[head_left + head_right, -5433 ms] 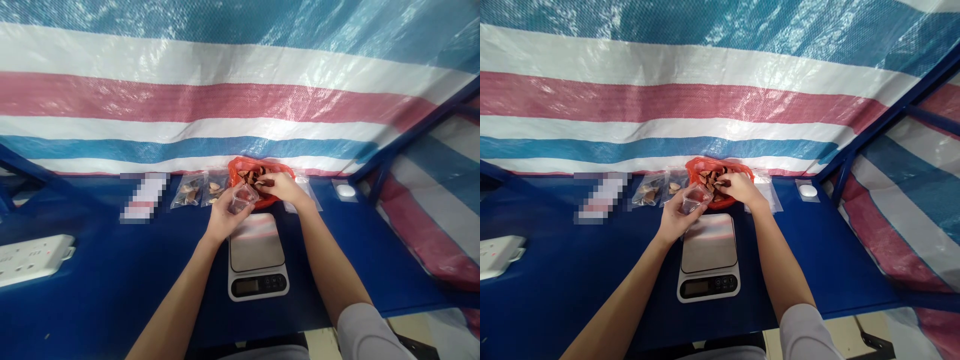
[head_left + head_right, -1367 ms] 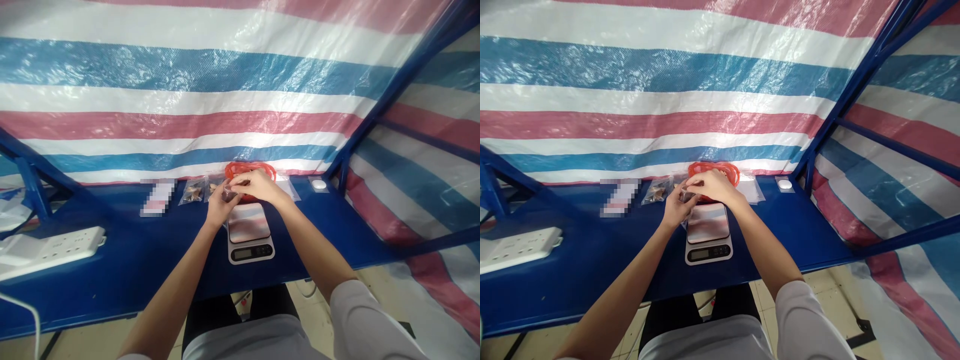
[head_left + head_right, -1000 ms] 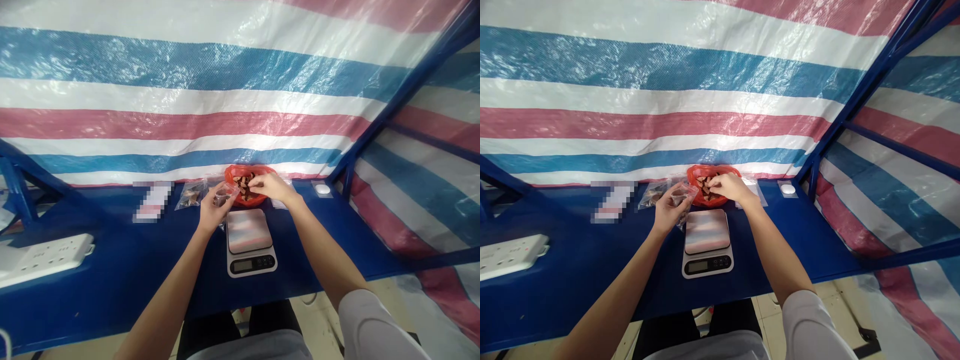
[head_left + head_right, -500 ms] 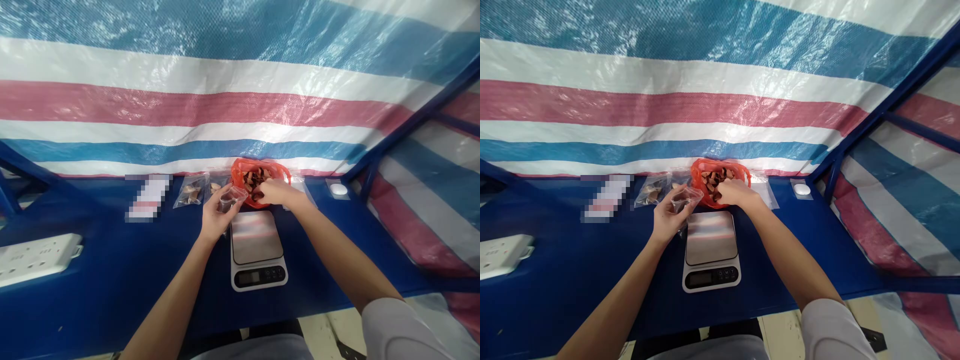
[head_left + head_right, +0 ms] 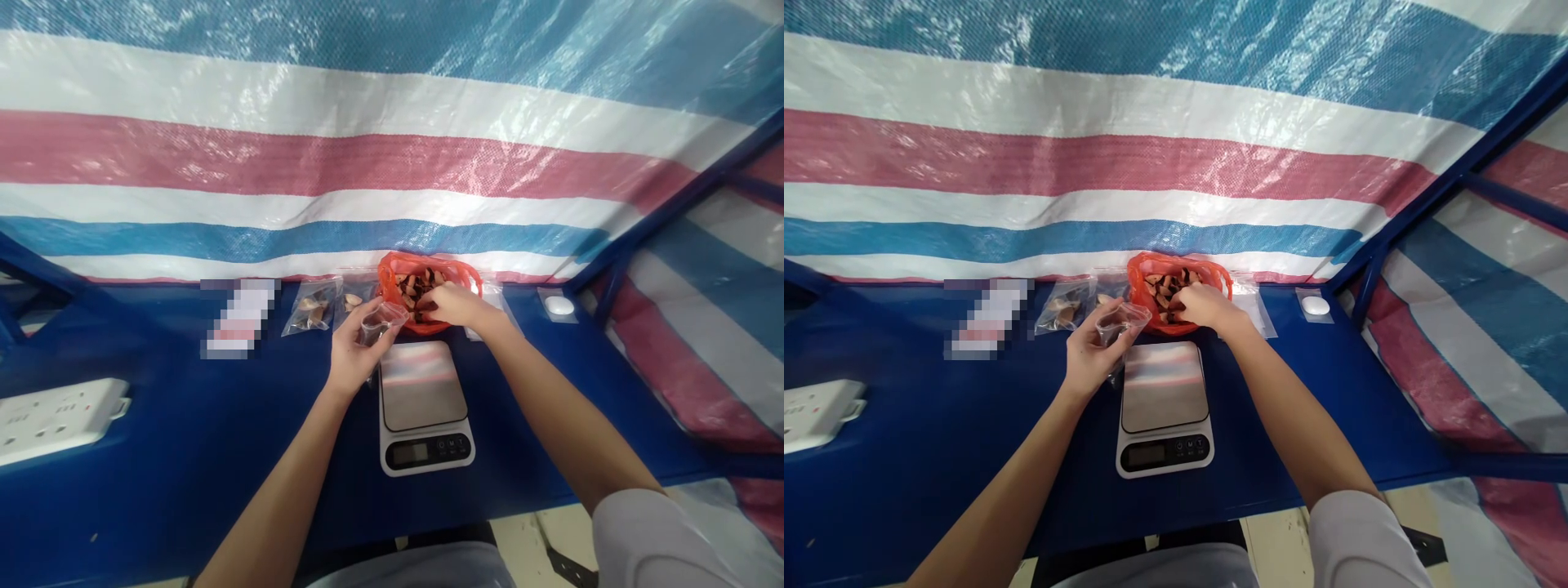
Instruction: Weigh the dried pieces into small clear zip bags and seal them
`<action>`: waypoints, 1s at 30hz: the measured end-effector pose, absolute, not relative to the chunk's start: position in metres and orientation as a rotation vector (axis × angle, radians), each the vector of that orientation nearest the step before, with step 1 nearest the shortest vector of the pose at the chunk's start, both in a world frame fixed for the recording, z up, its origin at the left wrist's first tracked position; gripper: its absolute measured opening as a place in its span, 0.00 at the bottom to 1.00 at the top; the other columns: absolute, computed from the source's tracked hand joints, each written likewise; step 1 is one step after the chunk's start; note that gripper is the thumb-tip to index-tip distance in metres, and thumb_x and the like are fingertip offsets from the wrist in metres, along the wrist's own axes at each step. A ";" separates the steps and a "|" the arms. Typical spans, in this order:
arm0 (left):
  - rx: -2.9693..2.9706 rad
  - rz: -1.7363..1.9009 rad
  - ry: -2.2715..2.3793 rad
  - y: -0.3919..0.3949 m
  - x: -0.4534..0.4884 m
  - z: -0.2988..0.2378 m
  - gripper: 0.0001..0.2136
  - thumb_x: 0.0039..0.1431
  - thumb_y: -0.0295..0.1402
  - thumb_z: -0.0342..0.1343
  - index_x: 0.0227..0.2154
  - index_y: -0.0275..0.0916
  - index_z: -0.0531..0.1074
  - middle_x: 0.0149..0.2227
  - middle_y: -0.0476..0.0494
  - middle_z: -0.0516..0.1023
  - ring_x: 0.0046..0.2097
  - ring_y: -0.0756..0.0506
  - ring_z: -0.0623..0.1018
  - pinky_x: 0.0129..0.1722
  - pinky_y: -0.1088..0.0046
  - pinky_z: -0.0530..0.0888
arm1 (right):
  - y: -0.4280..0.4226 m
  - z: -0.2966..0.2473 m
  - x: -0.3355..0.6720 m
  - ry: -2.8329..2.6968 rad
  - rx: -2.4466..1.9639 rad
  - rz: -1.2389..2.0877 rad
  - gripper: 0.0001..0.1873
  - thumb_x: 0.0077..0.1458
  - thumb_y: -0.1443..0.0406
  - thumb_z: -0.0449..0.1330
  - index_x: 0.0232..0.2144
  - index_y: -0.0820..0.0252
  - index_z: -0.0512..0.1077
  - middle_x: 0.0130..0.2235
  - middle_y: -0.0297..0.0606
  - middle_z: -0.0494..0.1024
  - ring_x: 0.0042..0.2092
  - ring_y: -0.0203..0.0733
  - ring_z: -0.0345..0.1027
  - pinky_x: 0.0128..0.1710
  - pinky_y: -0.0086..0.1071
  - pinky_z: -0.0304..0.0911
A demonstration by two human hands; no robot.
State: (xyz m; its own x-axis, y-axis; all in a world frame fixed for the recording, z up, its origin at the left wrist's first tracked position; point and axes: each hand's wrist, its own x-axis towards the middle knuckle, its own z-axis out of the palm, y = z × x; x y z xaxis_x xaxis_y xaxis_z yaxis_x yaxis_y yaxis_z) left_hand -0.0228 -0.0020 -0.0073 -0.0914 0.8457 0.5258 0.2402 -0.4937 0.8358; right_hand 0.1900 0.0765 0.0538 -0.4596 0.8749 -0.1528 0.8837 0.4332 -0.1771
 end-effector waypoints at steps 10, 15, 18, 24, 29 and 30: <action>1.690 1.629 1.156 -0.003 -0.022 -0.006 0.23 0.55 0.41 0.67 0.52 0.40 0.76 0.44 0.41 0.82 0.42 0.45 0.81 0.47 0.66 0.79 | 0.079 0.051 0.191 2.628 1.719 -0.269 0.14 0.61 0.61 0.61 0.47 0.51 0.82 0.48 0.43 0.81 0.49 0.49 0.74 0.46 0.34 0.63; 1.690 1.630 1.157 -0.003 -0.022 -0.005 0.22 0.55 0.41 0.67 0.52 0.40 0.76 0.45 0.41 0.82 0.42 0.45 0.81 0.47 0.66 0.79 | 0.080 0.044 0.190 2.628 1.752 -0.264 0.14 0.61 0.61 0.61 0.48 0.52 0.81 0.48 0.43 0.81 0.48 0.50 0.75 0.47 0.36 0.64; 1.687 1.624 1.159 -0.002 -0.022 -0.006 0.22 0.55 0.41 0.67 0.52 0.40 0.76 0.45 0.41 0.82 0.41 0.45 0.81 0.47 0.66 0.79 | 0.077 0.042 0.191 2.662 1.718 -0.279 0.15 0.61 0.61 0.61 0.48 0.53 0.80 0.49 0.44 0.80 0.50 0.49 0.74 0.49 0.35 0.64; 1.688 1.635 1.129 -0.001 -0.022 -0.010 0.22 0.55 0.40 0.67 0.52 0.40 0.76 0.44 0.41 0.81 0.40 0.46 0.80 0.46 0.67 0.78 | 0.072 0.042 0.189 2.707 1.666 -0.228 0.16 0.59 0.67 0.62 0.50 0.56 0.78 0.53 0.44 0.79 0.52 0.47 0.73 0.50 0.33 0.65; 1.689 1.630 1.131 -0.001 -0.022 -0.010 0.22 0.55 0.40 0.67 0.52 0.40 0.76 0.44 0.41 0.81 0.40 0.46 0.80 0.45 0.67 0.78 | 0.074 0.042 0.189 2.690 1.706 -0.183 0.14 0.62 0.65 0.59 0.48 0.56 0.80 0.51 0.46 0.80 0.50 0.49 0.75 0.50 0.36 0.66; 1.690 1.630 1.129 -0.001 -0.022 -0.010 0.22 0.55 0.40 0.67 0.52 0.41 0.76 0.44 0.41 0.81 0.40 0.46 0.80 0.45 0.67 0.78 | 0.075 0.042 0.189 2.697 1.711 -0.179 0.14 0.63 0.65 0.58 0.47 0.55 0.81 0.51 0.46 0.79 0.50 0.50 0.75 0.50 0.36 0.66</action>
State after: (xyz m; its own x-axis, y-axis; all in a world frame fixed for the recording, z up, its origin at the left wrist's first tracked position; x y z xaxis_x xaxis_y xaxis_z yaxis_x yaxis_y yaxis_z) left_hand -0.0224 -0.0010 -0.0102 -0.0770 0.8425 0.5332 0.2033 -0.5103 0.8356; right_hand 0.1889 0.0745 0.0417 -0.4269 0.9042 -0.0113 0.8978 0.4223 -0.1249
